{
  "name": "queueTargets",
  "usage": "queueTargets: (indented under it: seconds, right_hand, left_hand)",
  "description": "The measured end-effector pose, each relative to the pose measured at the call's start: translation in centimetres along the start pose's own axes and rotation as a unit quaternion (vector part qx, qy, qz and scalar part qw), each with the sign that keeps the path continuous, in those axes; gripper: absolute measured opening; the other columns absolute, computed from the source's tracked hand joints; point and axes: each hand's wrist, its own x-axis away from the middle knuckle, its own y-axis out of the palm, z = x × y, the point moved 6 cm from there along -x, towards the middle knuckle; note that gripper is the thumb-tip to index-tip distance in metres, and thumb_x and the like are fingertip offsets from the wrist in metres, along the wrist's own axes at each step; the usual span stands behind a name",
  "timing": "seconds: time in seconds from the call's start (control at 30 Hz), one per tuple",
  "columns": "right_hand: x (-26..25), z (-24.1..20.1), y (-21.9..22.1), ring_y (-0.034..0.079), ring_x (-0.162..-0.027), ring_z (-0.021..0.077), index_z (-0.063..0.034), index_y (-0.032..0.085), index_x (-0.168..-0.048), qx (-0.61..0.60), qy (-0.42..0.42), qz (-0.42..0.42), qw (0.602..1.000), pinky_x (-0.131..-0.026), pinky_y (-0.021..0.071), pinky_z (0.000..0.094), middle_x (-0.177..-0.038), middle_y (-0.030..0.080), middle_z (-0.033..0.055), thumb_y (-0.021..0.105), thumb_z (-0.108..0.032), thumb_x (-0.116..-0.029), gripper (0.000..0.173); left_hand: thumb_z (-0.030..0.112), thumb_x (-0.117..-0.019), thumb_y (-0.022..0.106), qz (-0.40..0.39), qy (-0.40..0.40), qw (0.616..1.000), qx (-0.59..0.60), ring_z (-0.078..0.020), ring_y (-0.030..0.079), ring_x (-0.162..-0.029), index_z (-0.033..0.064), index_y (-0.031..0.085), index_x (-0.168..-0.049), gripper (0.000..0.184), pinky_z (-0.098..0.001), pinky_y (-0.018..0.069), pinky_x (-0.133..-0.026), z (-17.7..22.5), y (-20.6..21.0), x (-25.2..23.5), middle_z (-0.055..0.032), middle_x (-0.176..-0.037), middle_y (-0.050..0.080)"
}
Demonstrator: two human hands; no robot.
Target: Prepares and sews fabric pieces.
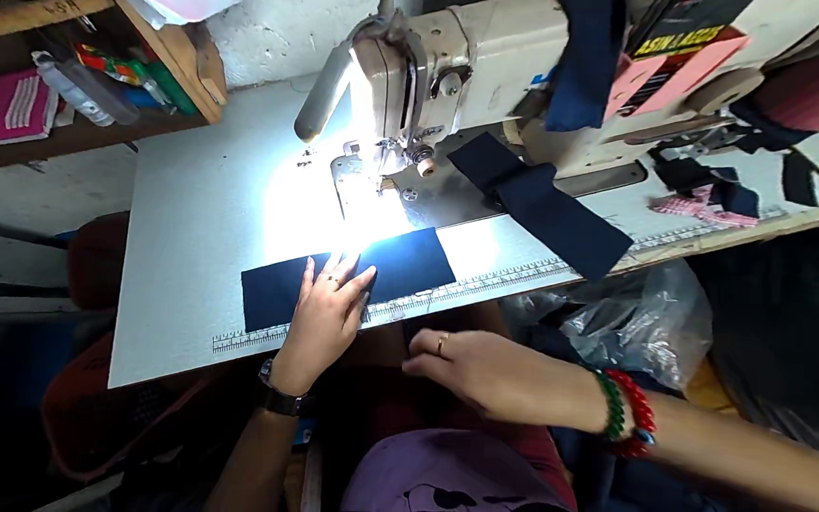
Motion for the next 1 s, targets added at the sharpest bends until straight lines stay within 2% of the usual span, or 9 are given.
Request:
queueTargets:
  seconds: [0.07, 0.13, 0.23, 0.43, 0.53, 0.7, 0.77, 0.9, 1.0]
  right_hand:
    - [0.6, -0.3, -0.3, 0.069, -0.082, 0.0245, -0.0093, 0.068, -0.117, -0.008, 0.005, -0.003, 1.0, -0.061, 0.0581, 0.0392, -0.116, 0.064, 0.0128, 0.055, -0.008, -0.0984, 0.023]
    - [1.2, 1.1, -1.8, 0.07, -0.082, 0.0246, -0.0123, 0.069, -0.12, 0.029, 0.054, 0.048, 0.997, -0.062, 0.0586, 0.0417, -0.118, 0.066, 0.0115, 0.052, -0.014, -0.1017, 0.025]
    - [1.6, 4.1, -3.7, 0.066, -0.07, 0.0245, -0.0145, 0.072, -0.118, 0.115, 0.096, 0.118, 0.982, -0.054, 0.0543, 0.042, -0.115, 0.066, 0.012, 0.052, -0.021, -0.1027, 0.026]
    - [-1.4, 4.5, -2.5, 0.066, -0.076, 0.0248, -0.0117, 0.071, -0.121, 0.145, 0.054, 0.114, 0.981, -0.062, 0.0552, 0.0392, -0.113, 0.066, 0.0124, 0.052, -0.014, -0.1027, 0.027]
    - [-3.4, 4.0, -1.9, 0.066, -0.08, 0.0262, -0.0103, 0.07, -0.121, 0.15, 0.028, 0.114, 0.982, -0.062, 0.0546, 0.0388, -0.117, 0.065, 0.0138, 0.051, -0.01, -0.1026, 0.027]
    - [-5.0, 3.8, -1.1, 0.067, -0.075, 0.0258, -0.0082, 0.07, -0.114, 0.138, 0.006, 0.098, 0.985, -0.056, 0.0535, 0.038, -0.12, 0.066, 0.0138, 0.052, -0.006, -0.1003, 0.024]
    - [-4.6, 3.8, -0.9, 0.067, -0.075, 0.0254, -0.0081, 0.071, -0.112, 0.119, 0.005, 0.102, 0.988, -0.055, 0.0538, 0.0385, -0.117, 0.067, 0.013, 0.051, -0.007, -0.1001, 0.023]
    - [-1.6, 3.7, -2.3, 0.069, -0.083, 0.0217, -0.0127, 0.07, -0.115, 0.093, 0.029, 0.148, 0.984, -0.062, 0.056, 0.0378, -0.113, 0.068, 0.0087, 0.049, -0.021, -0.1065, 0.024]
    - [1.6, 5.1, -3.9, 0.068, -0.077, 0.023, -0.0124, 0.07, -0.117, 0.121, 0.084, 0.179, 0.973, -0.056, 0.0544, 0.039, -0.114, 0.067, 0.0102, 0.05, -0.02, -0.1044, 0.025]
  left_hand:
    - [0.027, -0.1053, 0.049, 0.003, 0.003, 1.0, 0.009, -0.0239, 0.038, -0.151, 0.0236, 0.067, -0.138, 0.037, -0.0664, 0.0181, -0.123, -0.1, -0.1, 0.2, -0.0056, -0.156, 0.05]
    - [0.027, -0.1055, 0.05, 0.008, 0.01, 1.0, 0.013, -0.0235, 0.038, -0.15, 0.023, 0.068, -0.136, 0.036, -0.0664, 0.0178, -0.123, -0.2, -0.1, 0.3, -0.0056, -0.156, 0.05]
    - [0.027, -0.1052, 0.05, 0.015, 0.016, 1.0, 0.009, -0.0236, 0.038, -0.15, 0.0229, 0.068, -0.136, 0.036, -0.0665, 0.0175, -0.123, -0.2, -0.2, 0.2, -0.0055, -0.156, 0.05]
    - [0.026, -0.1044, 0.05, 0.023, 0.014, 1.0, 0.011, -0.0229, 0.038, -0.15, 0.0228, 0.068, -0.136, 0.037, -0.0656, 0.0164, -0.124, -0.1, -0.1, 0.2, -0.0053, -0.157, 0.049]
    - [0.025, -0.104, 0.051, 0.029, 0.013, 0.999, 0.011, -0.0225, 0.038, -0.15, 0.0226, 0.069, -0.135, 0.036, -0.0655, 0.0162, -0.124, 0.0, -0.1, 0.2, -0.0045, -0.156, 0.05]
    - [0.025, -0.1045, 0.05, 0.032, 0.011, 0.999, 0.017, -0.0208, 0.037, -0.151, 0.0231, 0.069, -0.134, 0.036, -0.0636, 0.0155, -0.125, -0.1, -0.1, 0.3, -0.0029, -0.156, 0.05]
    - [0.026, -0.1046, 0.05, 0.028, 0.009, 0.999, 0.012, -0.0207, 0.037, -0.151, 0.0235, 0.069, -0.135, 0.036, -0.0634, 0.0157, -0.125, -0.1, -0.1, 0.3, -0.0026, -0.156, 0.05]
    - [0.026, -0.1048, 0.049, 0.027, 0.01, 1.0, 0.009, -0.0208, 0.037, -0.151, 0.0239, 0.069, -0.135, 0.036, -0.0632, 0.0158, -0.125, -0.1, -0.1, 0.2, -0.0024, -0.157, 0.049]
    - [0.026, -0.1047, 0.049, 0.026, 0.01, 1.0, 0.009, -0.0208, 0.037, -0.151, 0.024, 0.069, -0.135, 0.036, -0.0632, 0.0166, -0.125, -0.1, -0.1, 0.2, -0.0029, -0.156, 0.05]
